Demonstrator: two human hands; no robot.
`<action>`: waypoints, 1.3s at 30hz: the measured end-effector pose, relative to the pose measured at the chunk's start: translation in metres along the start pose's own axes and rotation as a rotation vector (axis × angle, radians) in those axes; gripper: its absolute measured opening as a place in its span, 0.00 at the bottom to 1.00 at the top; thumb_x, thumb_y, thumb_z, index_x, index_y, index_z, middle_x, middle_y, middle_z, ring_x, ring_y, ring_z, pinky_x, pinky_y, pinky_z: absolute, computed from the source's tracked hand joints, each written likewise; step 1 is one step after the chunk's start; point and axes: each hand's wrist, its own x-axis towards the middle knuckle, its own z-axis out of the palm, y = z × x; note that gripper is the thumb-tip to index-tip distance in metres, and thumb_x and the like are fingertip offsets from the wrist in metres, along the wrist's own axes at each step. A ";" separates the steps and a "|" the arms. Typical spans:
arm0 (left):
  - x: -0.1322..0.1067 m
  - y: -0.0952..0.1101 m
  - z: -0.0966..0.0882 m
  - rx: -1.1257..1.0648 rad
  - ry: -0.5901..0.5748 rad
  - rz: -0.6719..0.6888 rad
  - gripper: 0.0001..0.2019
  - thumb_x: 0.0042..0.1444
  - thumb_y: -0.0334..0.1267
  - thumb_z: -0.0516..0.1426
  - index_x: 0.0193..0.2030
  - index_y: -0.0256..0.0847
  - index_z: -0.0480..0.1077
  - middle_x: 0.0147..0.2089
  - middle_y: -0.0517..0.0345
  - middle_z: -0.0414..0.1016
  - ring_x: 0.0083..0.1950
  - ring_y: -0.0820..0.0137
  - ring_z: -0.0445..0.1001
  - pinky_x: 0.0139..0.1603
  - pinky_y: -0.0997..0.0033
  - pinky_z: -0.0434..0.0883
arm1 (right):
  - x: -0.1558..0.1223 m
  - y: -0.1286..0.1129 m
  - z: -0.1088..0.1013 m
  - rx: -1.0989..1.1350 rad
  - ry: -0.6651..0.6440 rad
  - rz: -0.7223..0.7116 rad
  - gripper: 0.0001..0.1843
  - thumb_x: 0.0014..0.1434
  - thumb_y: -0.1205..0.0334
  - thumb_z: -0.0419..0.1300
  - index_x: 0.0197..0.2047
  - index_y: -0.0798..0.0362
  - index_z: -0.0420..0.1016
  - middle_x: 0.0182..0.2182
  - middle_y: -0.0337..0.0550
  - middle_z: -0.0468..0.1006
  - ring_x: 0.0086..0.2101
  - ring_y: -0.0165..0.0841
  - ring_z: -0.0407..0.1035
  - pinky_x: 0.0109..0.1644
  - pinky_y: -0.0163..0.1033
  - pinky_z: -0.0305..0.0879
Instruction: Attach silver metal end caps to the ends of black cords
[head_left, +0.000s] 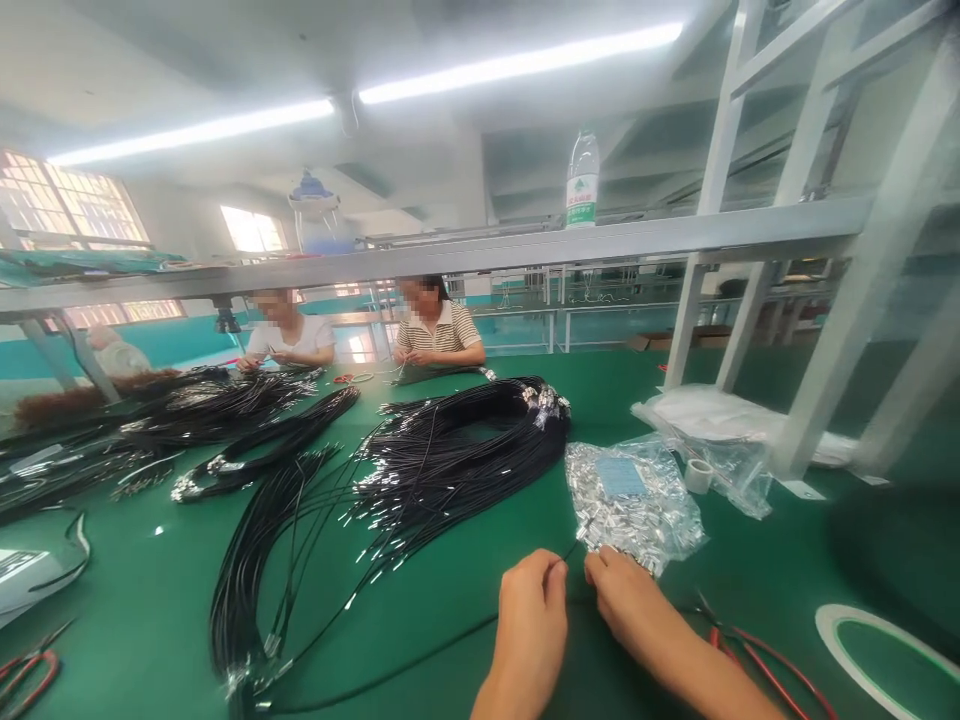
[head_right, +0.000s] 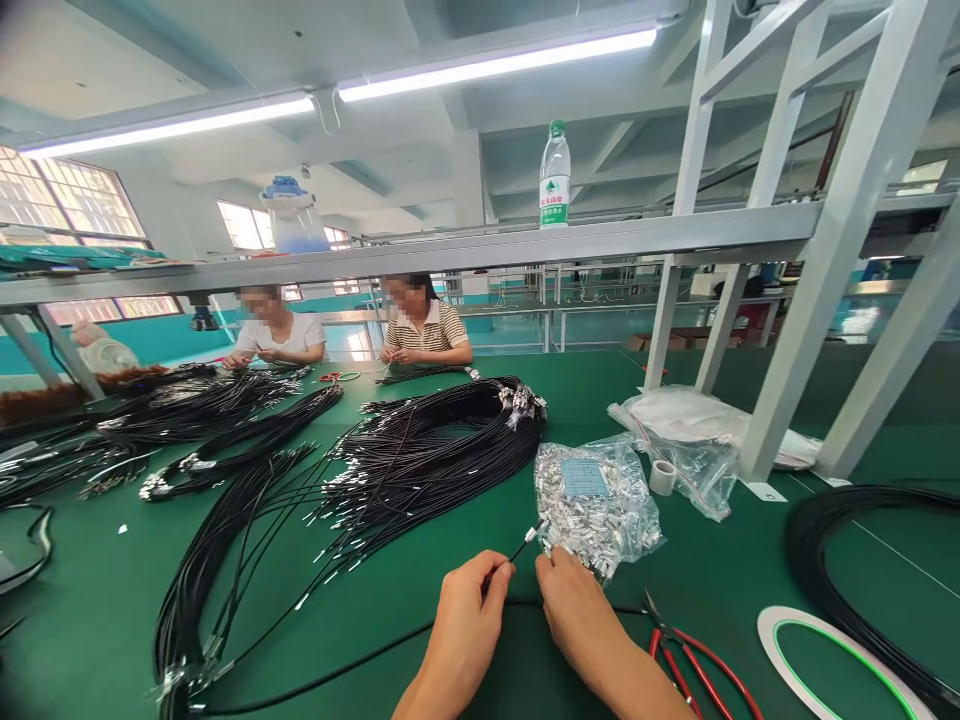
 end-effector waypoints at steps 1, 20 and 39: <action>0.000 0.000 0.000 0.001 0.000 0.002 0.14 0.62 0.34 0.47 0.30 0.40 0.71 0.27 0.59 0.70 0.28 0.69 0.64 0.32 0.71 0.57 | -0.001 0.001 0.002 0.010 0.008 0.001 0.07 0.66 0.77 0.60 0.44 0.58 0.75 0.42 0.43 0.76 0.43 0.37 0.73 0.49 0.46 0.72; -0.002 0.006 0.000 0.015 -0.035 0.015 0.14 0.63 0.33 0.48 0.29 0.40 0.71 0.28 0.57 0.72 0.30 0.68 0.67 0.32 0.70 0.57 | -0.016 0.025 0.026 0.771 0.148 -0.035 0.06 0.58 0.69 0.54 0.30 0.51 0.64 0.31 0.42 0.68 0.34 0.38 0.63 0.43 0.46 0.59; -0.008 0.013 0.009 -0.042 -0.174 0.091 0.14 0.63 0.34 0.49 0.33 0.39 0.75 0.32 0.53 0.78 0.35 0.65 0.73 0.37 0.71 0.63 | -0.032 0.013 0.005 2.092 0.237 0.219 0.27 0.36 0.46 0.81 0.29 0.57 0.80 0.24 0.38 0.68 0.23 0.24 0.53 0.25 0.28 0.56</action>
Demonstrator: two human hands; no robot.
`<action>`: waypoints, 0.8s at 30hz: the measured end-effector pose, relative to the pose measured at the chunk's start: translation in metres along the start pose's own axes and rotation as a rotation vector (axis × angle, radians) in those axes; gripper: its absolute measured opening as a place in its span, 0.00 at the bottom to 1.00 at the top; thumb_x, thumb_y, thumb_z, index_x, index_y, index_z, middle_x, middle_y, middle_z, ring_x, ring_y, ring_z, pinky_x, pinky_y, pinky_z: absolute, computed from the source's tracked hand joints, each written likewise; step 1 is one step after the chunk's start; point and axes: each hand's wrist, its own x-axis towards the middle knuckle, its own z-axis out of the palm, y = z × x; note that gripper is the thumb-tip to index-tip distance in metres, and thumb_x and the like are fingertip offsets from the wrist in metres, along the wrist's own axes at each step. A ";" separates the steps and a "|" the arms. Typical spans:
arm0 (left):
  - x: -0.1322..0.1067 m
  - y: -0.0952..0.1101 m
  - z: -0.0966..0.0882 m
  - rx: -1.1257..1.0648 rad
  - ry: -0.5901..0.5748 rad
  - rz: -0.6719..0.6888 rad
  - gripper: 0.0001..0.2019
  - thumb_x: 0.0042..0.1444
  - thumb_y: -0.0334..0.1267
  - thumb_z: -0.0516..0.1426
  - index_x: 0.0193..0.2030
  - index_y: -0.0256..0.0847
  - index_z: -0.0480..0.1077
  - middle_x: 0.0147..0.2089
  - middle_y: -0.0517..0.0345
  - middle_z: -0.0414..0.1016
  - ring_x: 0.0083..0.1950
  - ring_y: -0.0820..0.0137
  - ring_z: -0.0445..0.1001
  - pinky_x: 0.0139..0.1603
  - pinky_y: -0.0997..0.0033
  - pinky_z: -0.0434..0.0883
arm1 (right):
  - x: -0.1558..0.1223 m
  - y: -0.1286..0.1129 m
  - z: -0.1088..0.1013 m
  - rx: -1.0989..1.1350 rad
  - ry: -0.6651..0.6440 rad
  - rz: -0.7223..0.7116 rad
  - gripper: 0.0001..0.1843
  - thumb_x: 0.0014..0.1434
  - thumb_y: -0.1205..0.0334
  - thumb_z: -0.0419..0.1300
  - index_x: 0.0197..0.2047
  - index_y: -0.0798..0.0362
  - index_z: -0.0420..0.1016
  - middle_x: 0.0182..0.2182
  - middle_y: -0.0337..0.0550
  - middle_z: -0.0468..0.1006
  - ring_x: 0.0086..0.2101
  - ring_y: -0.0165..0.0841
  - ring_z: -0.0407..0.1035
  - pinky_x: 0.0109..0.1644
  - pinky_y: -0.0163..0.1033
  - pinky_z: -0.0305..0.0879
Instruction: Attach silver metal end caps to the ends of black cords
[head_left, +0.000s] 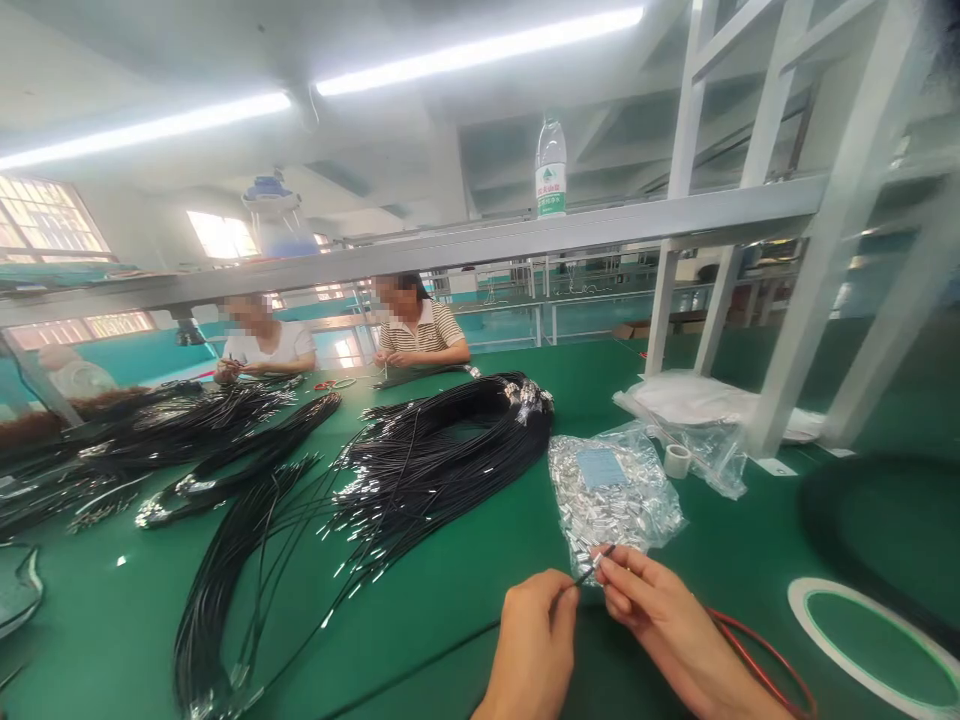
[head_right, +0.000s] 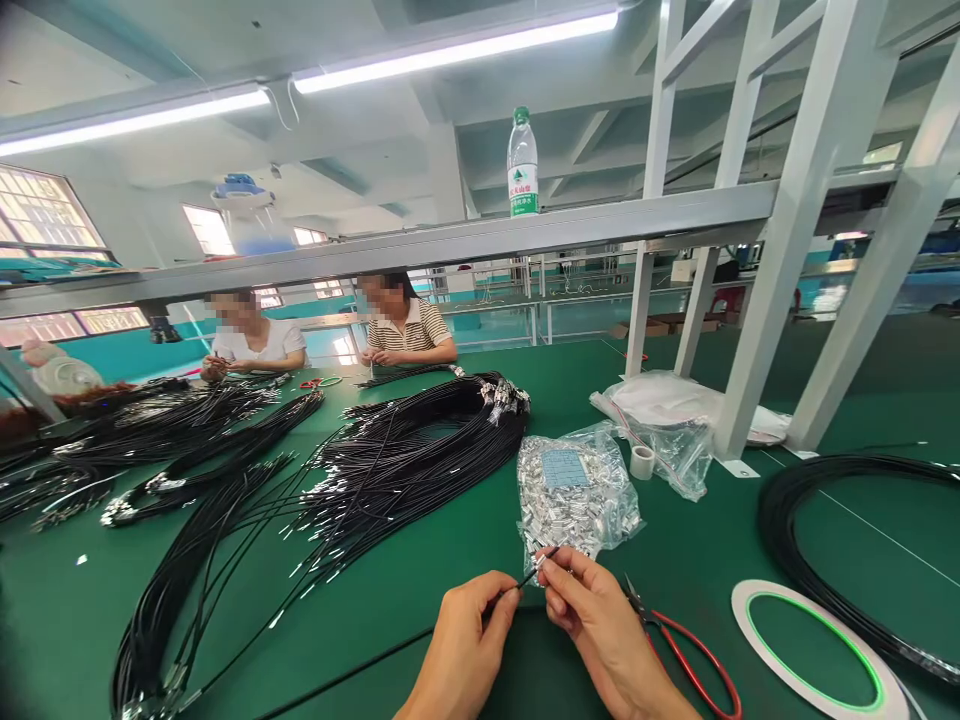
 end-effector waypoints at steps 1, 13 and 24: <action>0.000 0.000 0.000 -0.002 -0.003 0.000 0.14 0.63 0.35 0.49 0.33 0.39 0.76 0.32 0.54 0.78 0.34 0.65 0.73 0.37 0.71 0.63 | 0.000 0.000 0.001 0.012 0.018 -0.010 0.27 0.35 0.46 0.81 0.29 0.57 0.80 0.22 0.37 0.66 0.23 0.25 0.53 0.25 0.28 0.56; -0.001 -0.002 0.001 -0.001 -0.017 -0.036 0.15 0.62 0.36 0.49 0.31 0.39 0.76 0.30 0.56 0.77 0.34 0.66 0.72 0.35 0.71 0.62 | 0.008 -0.038 -0.034 0.010 0.245 -0.135 0.27 0.28 0.47 0.82 0.27 0.54 0.79 0.30 0.44 0.75 0.25 0.28 0.56 0.25 0.31 0.59; -0.001 0.002 -0.003 0.000 -0.042 -0.019 0.15 0.62 0.35 0.50 0.32 0.39 0.77 0.32 0.54 0.79 0.35 0.64 0.73 0.36 0.70 0.63 | 0.006 -0.037 -0.038 -0.422 0.126 -0.088 0.25 0.39 0.45 0.72 0.33 0.57 0.78 0.22 0.36 0.66 0.23 0.28 0.52 0.28 0.34 0.51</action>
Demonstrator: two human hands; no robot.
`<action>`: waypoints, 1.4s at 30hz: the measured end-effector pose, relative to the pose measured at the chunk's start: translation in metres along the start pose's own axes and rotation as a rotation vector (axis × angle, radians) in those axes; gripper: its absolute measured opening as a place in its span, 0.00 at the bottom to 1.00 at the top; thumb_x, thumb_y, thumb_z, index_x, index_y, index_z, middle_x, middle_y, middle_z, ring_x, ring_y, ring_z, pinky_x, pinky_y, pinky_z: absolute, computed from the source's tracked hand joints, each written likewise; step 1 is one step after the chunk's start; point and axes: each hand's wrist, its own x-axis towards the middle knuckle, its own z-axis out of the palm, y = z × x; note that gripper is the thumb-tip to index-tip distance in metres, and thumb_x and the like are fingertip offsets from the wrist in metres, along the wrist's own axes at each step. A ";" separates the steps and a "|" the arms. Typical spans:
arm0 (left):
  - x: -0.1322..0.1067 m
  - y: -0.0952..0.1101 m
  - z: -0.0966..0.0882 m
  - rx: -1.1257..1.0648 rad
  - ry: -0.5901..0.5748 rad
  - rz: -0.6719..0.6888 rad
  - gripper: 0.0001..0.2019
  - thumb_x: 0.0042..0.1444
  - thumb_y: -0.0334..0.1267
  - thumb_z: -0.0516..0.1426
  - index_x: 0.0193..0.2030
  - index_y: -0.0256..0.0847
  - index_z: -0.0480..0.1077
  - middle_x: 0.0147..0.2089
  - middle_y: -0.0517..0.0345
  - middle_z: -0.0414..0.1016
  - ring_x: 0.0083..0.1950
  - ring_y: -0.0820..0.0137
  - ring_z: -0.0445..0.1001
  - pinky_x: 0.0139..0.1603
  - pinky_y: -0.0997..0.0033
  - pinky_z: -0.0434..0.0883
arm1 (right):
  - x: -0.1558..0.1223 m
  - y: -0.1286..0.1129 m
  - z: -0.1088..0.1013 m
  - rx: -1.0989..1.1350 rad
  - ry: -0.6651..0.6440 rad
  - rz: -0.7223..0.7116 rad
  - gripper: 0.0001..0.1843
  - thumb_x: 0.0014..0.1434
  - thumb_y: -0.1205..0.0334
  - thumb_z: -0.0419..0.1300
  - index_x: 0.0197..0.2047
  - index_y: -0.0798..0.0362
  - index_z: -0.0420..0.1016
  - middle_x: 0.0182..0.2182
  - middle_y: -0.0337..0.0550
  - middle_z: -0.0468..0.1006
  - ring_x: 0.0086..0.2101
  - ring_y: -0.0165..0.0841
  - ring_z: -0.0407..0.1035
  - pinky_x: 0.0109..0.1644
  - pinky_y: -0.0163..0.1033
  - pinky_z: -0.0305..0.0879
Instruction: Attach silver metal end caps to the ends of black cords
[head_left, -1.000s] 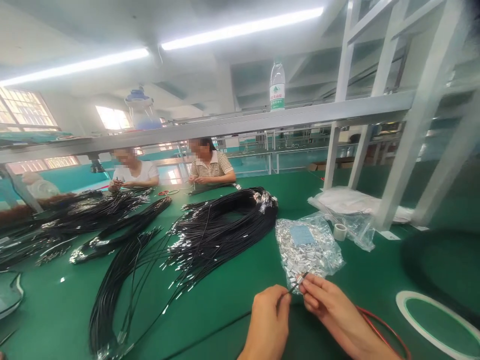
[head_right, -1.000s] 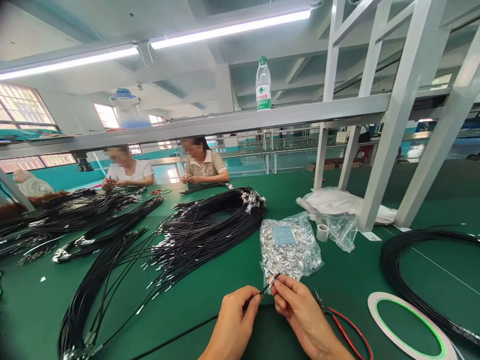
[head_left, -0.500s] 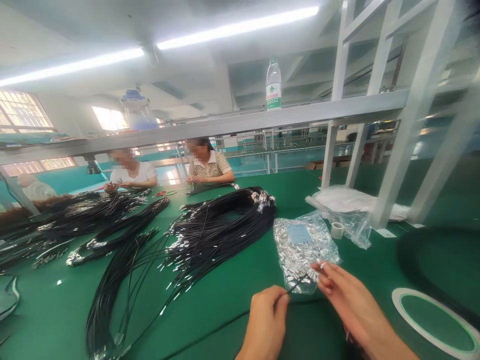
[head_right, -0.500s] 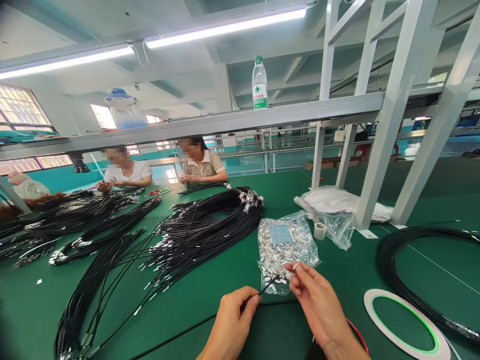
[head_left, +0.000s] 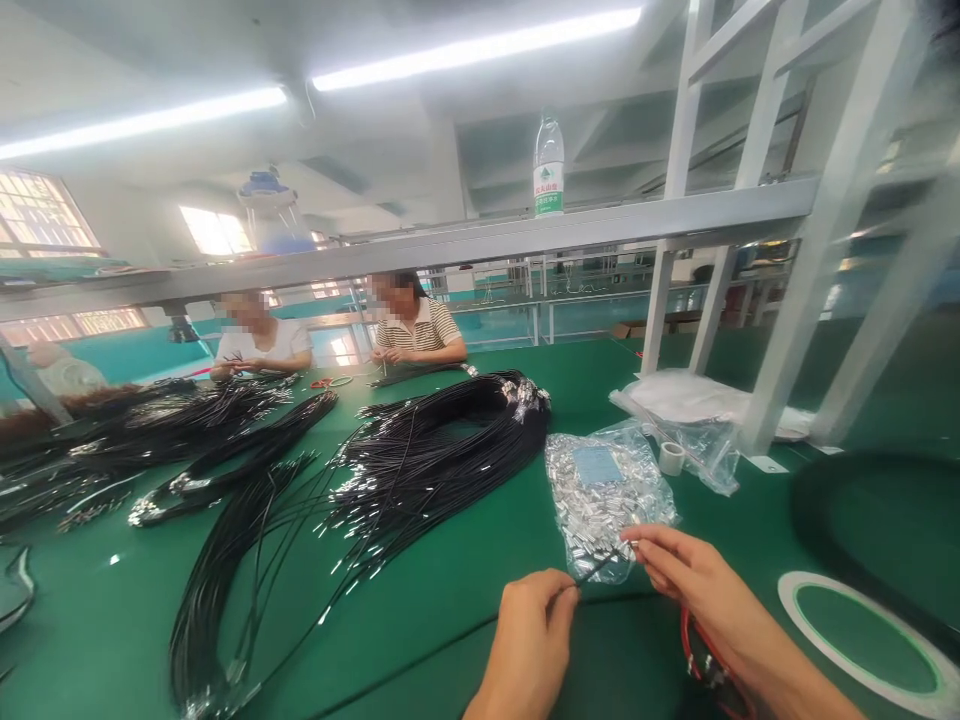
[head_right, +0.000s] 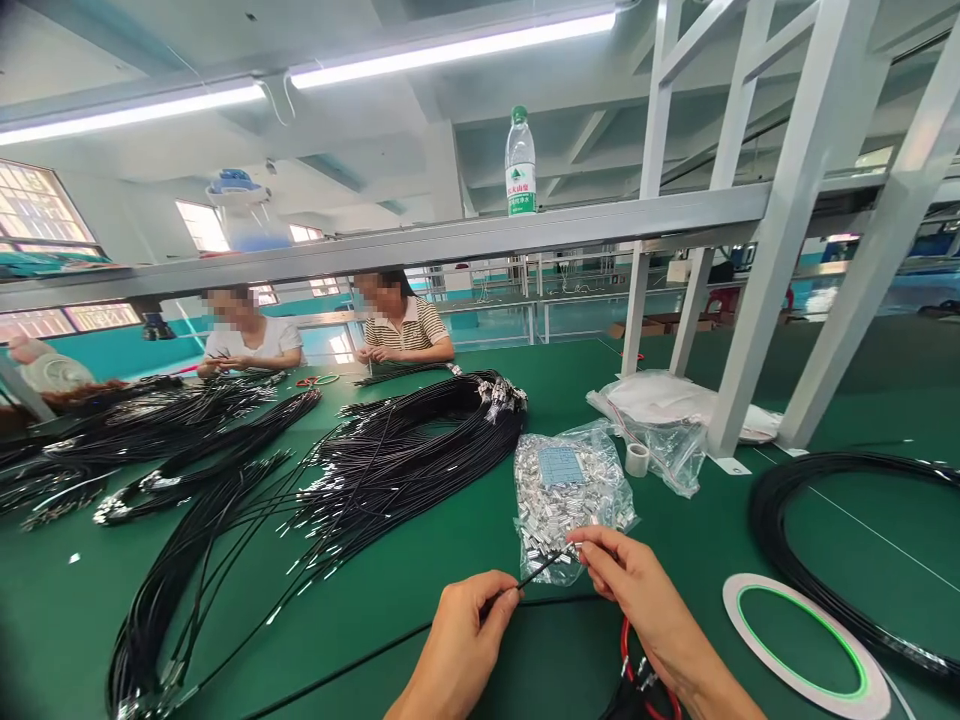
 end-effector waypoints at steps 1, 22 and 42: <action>0.000 0.000 0.000 0.001 -0.002 0.001 0.15 0.62 0.35 0.50 0.33 0.39 0.78 0.32 0.54 0.79 0.35 0.64 0.74 0.37 0.70 0.63 | 0.000 0.000 -0.001 -0.021 -0.007 -0.003 0.25 0.40 0.44 0.71 0.34 0.57 0.77 0.22 0.35 0.66 0.23 0.28 0.52 0.28 0.34 0.50; 0.000 -0.001 0.002 0.072 -0.011 0.026 0.14 0.61 0.32 0.51 0.31 0.39 0.78 0.32 0.54 0.79 0.34 0.65 0.73 0.35 0.71 0.62 | 0.000 -0.006 -0.009 -0.485 -0.002 -0.153 0.21 0.46 0.42 0.58 0.32 0.50 0.80 0.32 0.44 0.79 0.36 0.46 0.70 0.37 0.41 0.62; -0.003 0.004 -0.001 0.091 -0.023 0.015 0.14 0.62 0.31 0.52 0.34 0.39 0.79 0.34 0.54 0.80 0.36 0.65 0.75 0.38 0.72 0.64 | -0.005 -0.010 -0.005 -0.405 -0.008 -0.037 0.24 0.42 0.43 0.59 0.33 0.55 0.79 0.18 0.35 0.64 0.22 0.33 0.53 0.28 0.37 0.47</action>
